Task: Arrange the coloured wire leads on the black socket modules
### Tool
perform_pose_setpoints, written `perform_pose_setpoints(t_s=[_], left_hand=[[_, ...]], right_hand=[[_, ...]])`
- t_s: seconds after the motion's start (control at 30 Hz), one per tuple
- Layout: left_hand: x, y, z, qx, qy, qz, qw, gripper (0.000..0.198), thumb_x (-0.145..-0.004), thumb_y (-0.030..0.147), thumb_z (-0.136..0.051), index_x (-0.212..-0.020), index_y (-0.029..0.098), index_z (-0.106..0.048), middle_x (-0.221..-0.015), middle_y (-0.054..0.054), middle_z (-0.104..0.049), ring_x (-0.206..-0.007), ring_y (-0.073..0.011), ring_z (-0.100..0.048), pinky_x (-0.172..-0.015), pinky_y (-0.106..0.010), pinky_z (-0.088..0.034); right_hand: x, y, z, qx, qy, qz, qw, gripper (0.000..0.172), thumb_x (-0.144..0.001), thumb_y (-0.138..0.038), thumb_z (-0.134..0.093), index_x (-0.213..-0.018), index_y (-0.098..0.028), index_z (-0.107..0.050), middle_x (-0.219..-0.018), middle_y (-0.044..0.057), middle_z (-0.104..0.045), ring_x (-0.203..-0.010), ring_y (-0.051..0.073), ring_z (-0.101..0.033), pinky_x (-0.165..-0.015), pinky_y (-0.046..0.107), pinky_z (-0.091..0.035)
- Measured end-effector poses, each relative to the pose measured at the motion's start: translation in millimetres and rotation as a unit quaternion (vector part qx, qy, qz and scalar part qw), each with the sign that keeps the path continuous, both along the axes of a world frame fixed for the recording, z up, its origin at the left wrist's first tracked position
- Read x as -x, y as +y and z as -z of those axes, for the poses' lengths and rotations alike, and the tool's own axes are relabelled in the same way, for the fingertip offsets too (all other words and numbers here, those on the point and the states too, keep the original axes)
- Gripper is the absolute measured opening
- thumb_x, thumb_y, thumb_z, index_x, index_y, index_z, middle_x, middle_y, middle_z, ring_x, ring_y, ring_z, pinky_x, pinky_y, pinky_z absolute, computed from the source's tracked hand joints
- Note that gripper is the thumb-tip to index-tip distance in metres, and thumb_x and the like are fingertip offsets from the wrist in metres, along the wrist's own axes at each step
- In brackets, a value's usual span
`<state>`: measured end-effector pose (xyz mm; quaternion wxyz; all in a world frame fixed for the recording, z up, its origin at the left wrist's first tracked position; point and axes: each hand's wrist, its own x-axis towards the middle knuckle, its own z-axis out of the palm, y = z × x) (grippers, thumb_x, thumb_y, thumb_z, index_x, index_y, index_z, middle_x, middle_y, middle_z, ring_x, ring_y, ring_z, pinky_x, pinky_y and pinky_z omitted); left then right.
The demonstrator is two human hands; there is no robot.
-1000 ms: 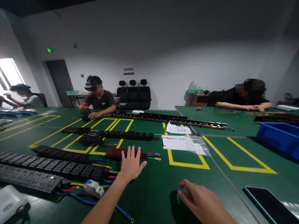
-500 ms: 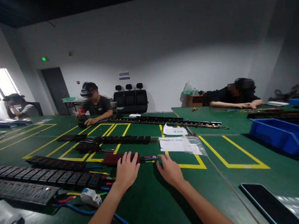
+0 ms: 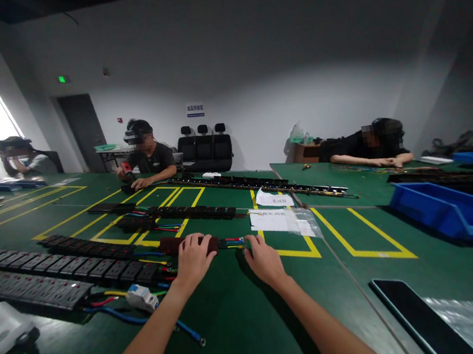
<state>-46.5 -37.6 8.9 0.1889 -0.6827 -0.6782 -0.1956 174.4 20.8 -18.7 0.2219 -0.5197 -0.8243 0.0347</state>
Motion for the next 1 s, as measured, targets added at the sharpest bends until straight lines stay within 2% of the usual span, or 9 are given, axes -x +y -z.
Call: perform_pose_setpoints(t_s=[0.27,0.6,0.73,0.9,1.0], left_hand=[[-0.8,-2.7,-2.9,-0.016,0.003,-0.015,1.0,0.035,-0.084,0.038,-0.073,-0.112,0.022,-0.059,-0.108,-0.009,-0.056,-0.109,-0.0299,-0.05,-0.1,-0.049,-0.04],[0.8,-4.9,-4.5,-0.003,0.006,0.029,1.0,0.036,-0.082,0.041,-0.068,-0.107,0.02,-0.055,-0.106,-0.009,-0.053,-0.103,-0.0276,-0.052,-0.099,-0.045,-0.041],[0.6,-3.8,-3.5,-0.006,-0.011,0.041,0.999,0.039,-0.081,0.046,-0.068,-0.107,0.019,-0.055,-0.105,-0.009,-0.055,-0.103,-0.0285,-0.053,-0.102,-0.048,-0.039],[2.2,0.0,2.0,-0.011,-0.03,0.055,0.998,0.035,-0.084,0.044,-0.066,-0.107,0.021,-0.055,-0.107,-0.009,-0.058,-0.108,-0.0281,-0.055,-0.112,-0.05,-0.033],[3.3,2.1,4.3,-0.012,-0.035,0.069,0.997,0.033,-0.085,0.042,-0.065,-0.108,0.021,-0.054,-0.108,-0.008,-0.061,-0.109,-0.026,-0.057,-0.117,-0.05,-0.028]], right_hand=[[0.9,0.2,-3.2,0.009,-0.007,0.001,1.0,0.033,-0.1,-0.03,-0.046,-0.131,-0.023,-0.051,-0.115,0.007,-0.062,-0.084,0.018,-0.065,-0.063,0.027,-0.037],[-1.5,2.4,1.7,-0.012,0.033,-0.018,0.999,0.021,-0.102,-0.032,-0.044,-0.116,-0.022,-0.056,-0.11,0.006,-0.063,-0.085,0.017,-0.064,-0.065,0.026,-0.038],[-1.6,1.2,-0.1,-0.019,0.039,-0.023,0.999,0.021,-0.101,-0.032,-0.044,-0.114,-0.022,-0.057,-0.108,0.005,-0.063,-0.082,0.016,-0.063,-0.064,0.026,-0.038],[-2.4,1.5,-0.2,-0.028,0.063,0.007,0.998,0.019,-0.098,-0.029,-0.047,-0.112,-0.021,-0.057,-0.108,0.006,-0.062,-0.079,0.015,-0.061,-0.062,0.026,-0.036],[-4.5,2.3,0.7,-0.043,0.087,0.015,0.995,0.016,-0.093,-0.026,-0.05,-0.105,-0.021,-0.06,-0.102,0.004,-0.063,-0.079,0.015,-0.06,-0.062,0.025,-0.036]])
